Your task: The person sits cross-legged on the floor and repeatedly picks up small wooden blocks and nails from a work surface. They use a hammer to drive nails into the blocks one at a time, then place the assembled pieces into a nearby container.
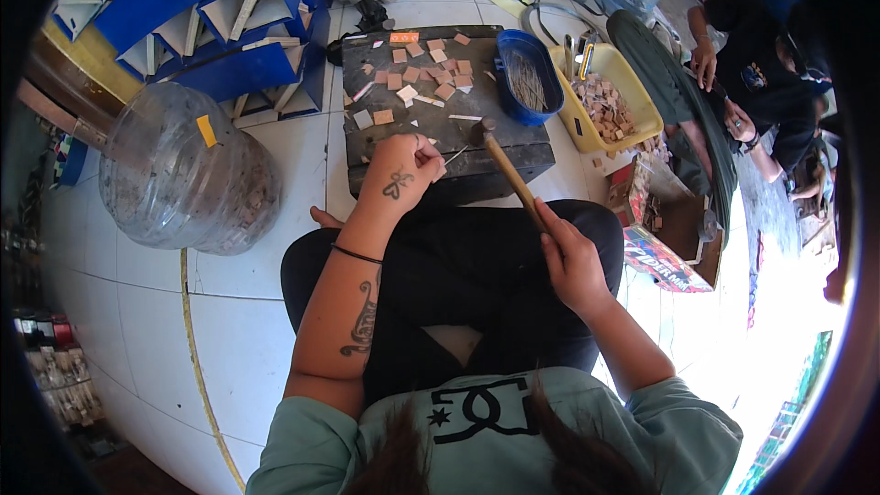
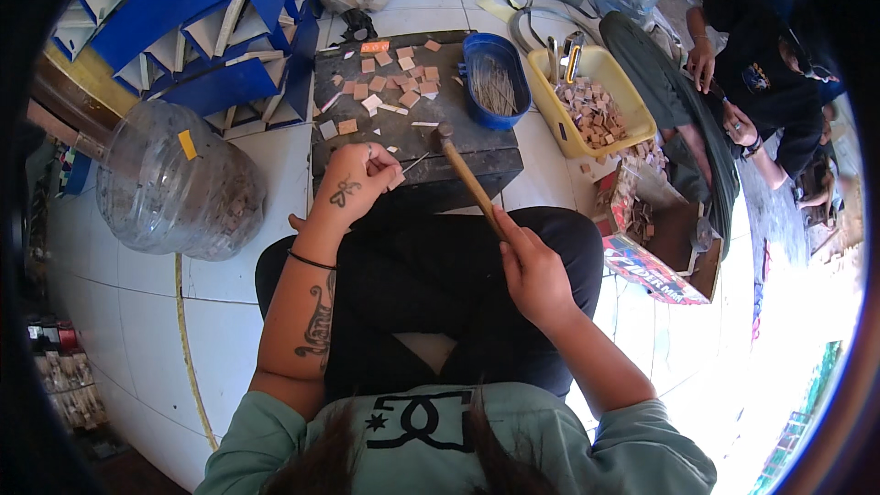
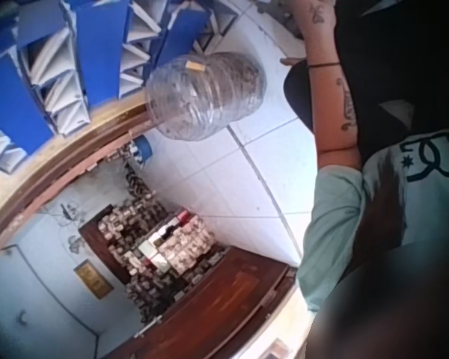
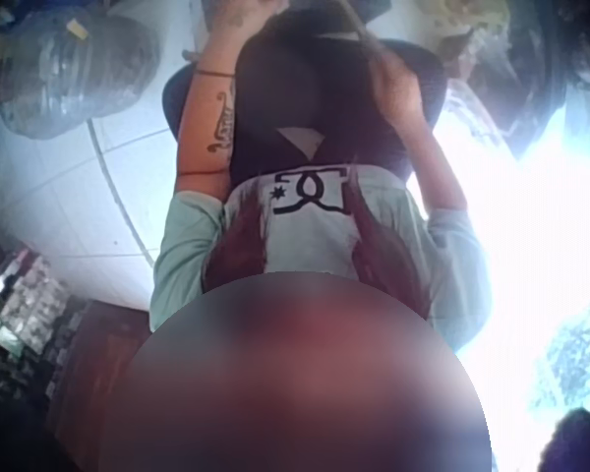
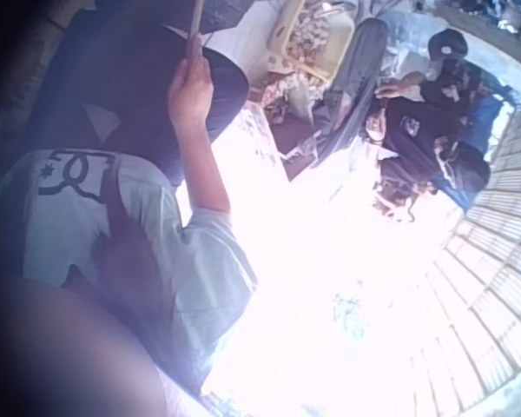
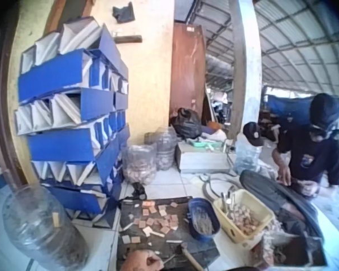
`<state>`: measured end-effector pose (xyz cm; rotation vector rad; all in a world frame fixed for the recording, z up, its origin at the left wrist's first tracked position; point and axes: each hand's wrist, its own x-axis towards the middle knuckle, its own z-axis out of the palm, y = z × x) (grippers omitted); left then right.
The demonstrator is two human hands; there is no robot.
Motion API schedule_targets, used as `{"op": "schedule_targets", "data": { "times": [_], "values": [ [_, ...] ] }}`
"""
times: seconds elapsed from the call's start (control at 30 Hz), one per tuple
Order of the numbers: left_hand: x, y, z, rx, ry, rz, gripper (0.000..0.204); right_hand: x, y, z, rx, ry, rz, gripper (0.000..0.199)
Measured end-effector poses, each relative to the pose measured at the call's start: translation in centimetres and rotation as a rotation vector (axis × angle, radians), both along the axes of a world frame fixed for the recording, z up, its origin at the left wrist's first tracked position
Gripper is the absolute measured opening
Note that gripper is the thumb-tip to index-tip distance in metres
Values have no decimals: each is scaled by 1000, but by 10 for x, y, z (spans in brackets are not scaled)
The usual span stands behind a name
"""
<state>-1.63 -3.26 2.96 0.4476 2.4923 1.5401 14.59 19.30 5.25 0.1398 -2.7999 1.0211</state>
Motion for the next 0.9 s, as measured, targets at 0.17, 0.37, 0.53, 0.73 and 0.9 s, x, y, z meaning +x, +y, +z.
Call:
{"op": "schedule_targets", "data": {
  "times": [0.17, 0.37, 0.53, 0.73, 0.9],
  "values": [
    [1, -1, 1, -9, 4, -4, 10, 2, 0, 1, -5, -50, 38, 49],
    [2, -2, -2, 2, 4, -16, 16, -6, 9, 3, -24, 4, 4, 48],
    [1, -8, -4, 81, 24, -75, 16, 1, 13, 4, -109, -35, -18, 48],
    [8, 14, -9, 194, 279, -18, 13, 2, 12, 4, -234, -78, -42, 49],
    [9, 32, -14, 72, 520, 28, 10, 5, 13, 14, -246, -100, -52, 48]
  ]
}}
